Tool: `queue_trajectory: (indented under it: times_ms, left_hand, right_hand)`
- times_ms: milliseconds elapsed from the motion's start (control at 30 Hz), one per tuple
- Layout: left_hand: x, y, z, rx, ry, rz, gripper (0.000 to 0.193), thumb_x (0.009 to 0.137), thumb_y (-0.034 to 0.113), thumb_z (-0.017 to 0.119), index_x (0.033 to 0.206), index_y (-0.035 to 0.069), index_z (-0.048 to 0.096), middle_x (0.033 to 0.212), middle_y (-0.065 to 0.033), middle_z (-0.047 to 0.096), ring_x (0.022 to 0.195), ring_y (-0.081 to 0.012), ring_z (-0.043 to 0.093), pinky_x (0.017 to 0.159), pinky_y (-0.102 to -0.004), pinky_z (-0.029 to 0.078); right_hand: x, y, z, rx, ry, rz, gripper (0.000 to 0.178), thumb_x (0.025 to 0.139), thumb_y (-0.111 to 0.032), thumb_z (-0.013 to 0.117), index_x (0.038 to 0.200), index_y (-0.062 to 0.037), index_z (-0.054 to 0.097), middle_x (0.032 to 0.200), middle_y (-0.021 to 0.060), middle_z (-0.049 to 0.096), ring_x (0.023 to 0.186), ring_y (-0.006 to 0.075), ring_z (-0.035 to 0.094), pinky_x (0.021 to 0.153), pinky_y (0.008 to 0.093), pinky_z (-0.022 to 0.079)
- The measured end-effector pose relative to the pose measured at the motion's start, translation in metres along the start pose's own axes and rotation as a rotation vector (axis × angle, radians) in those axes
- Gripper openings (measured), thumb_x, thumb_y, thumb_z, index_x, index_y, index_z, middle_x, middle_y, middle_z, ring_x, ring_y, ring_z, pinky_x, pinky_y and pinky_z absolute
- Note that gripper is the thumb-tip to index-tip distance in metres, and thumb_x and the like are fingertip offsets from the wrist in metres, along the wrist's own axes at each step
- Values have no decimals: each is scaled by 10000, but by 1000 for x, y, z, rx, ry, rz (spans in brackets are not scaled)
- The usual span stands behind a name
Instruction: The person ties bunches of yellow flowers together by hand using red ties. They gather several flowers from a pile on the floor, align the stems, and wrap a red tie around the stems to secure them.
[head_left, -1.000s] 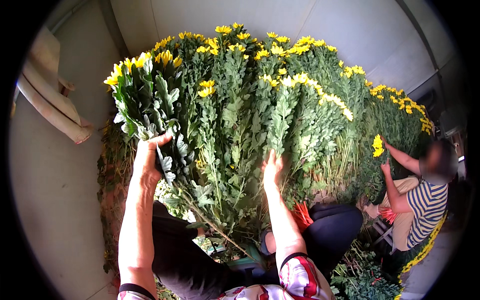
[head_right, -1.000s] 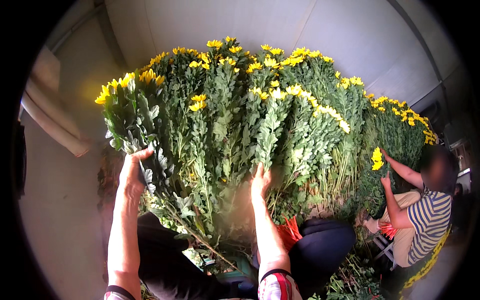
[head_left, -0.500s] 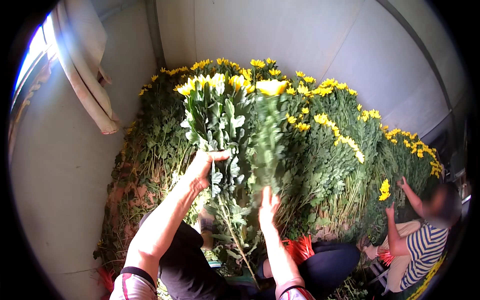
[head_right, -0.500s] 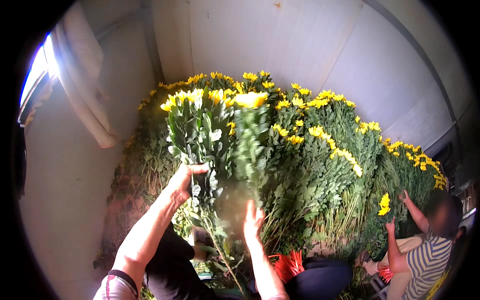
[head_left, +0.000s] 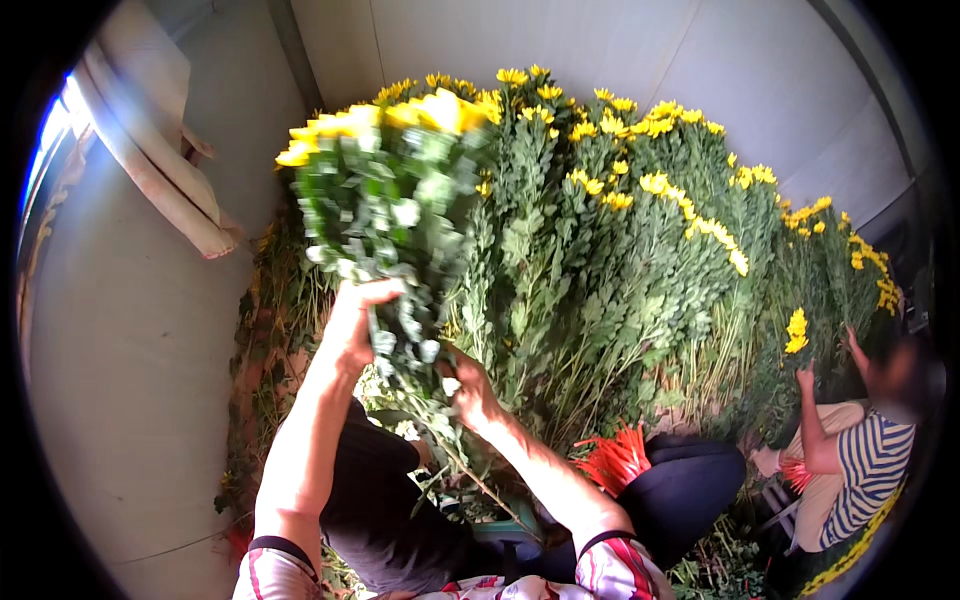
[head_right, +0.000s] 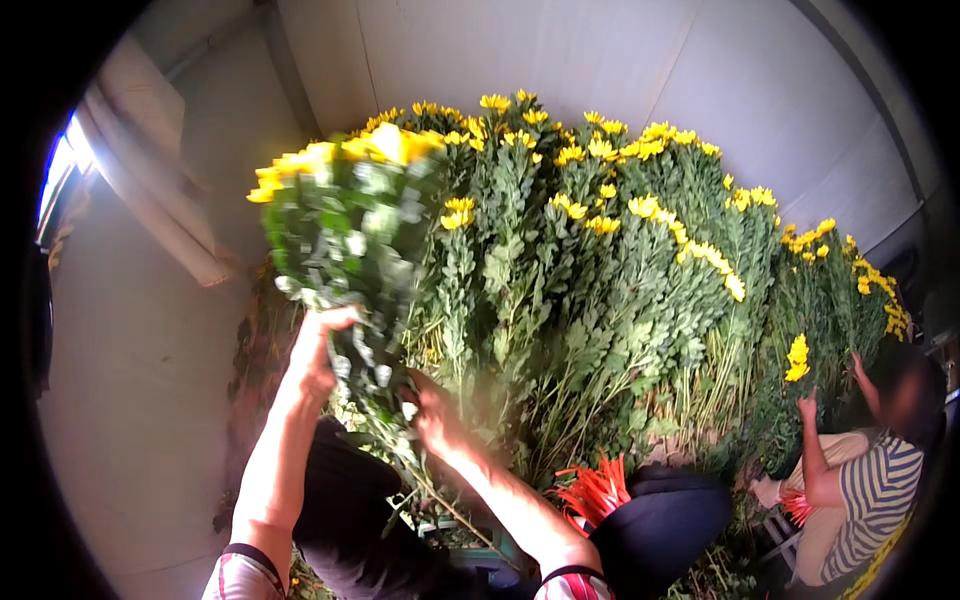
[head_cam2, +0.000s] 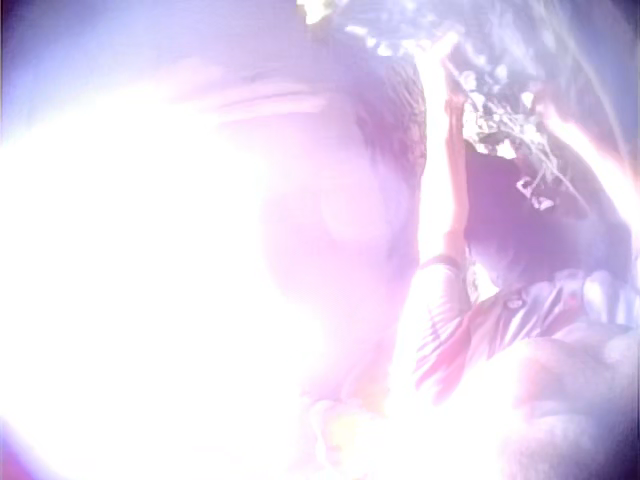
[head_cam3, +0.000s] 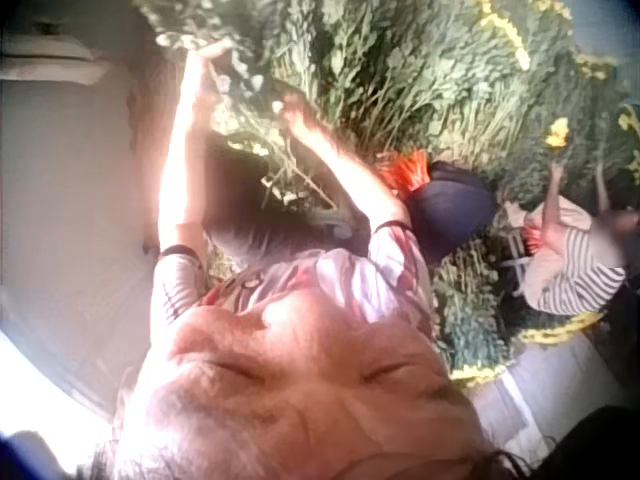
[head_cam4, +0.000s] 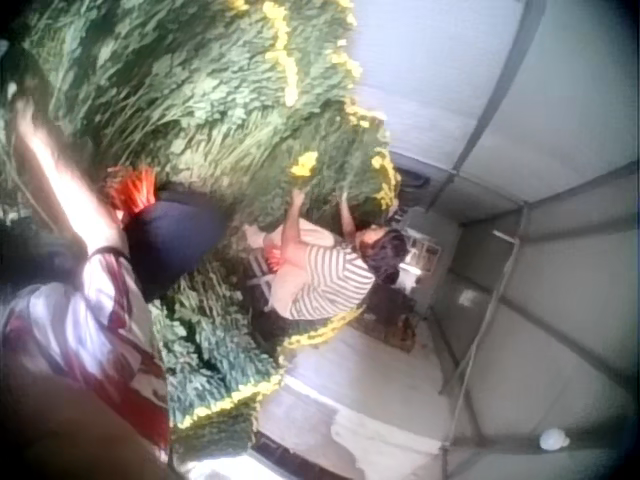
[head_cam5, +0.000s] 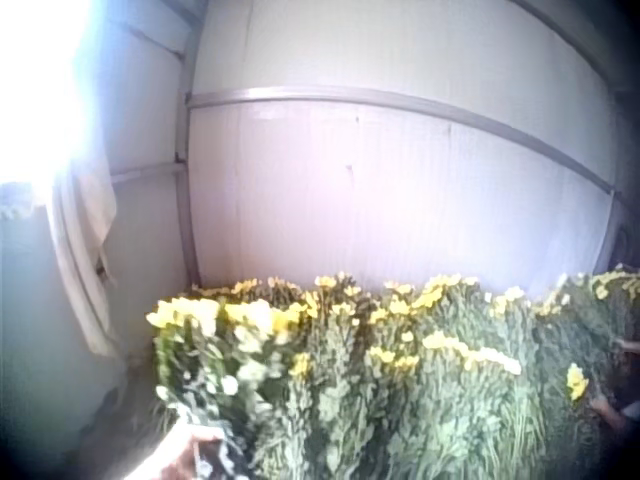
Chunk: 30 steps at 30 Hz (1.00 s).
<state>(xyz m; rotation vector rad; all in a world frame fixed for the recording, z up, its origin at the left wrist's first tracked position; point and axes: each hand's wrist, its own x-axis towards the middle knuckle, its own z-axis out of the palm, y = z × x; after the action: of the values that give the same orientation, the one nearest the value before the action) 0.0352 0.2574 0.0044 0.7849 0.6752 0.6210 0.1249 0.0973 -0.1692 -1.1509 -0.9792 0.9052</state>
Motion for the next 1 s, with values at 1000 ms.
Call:
queue_trajectory:
  times_ms: [1000]
  left_hand:
    - [20, 16, 2, -21, 271, -94, 257, 755, 92, 648, 1010, 71, 660, 878, -50, 682, 759, -217, 641, 729, -362, 533]
  right_hand:
    - [39, 46, -159, -1056, 1054, 308, 566, 845, -330, 707, 1288, -70, 470, 1179, 193, 546, 1041, 353, 545, 875, 469, 461]
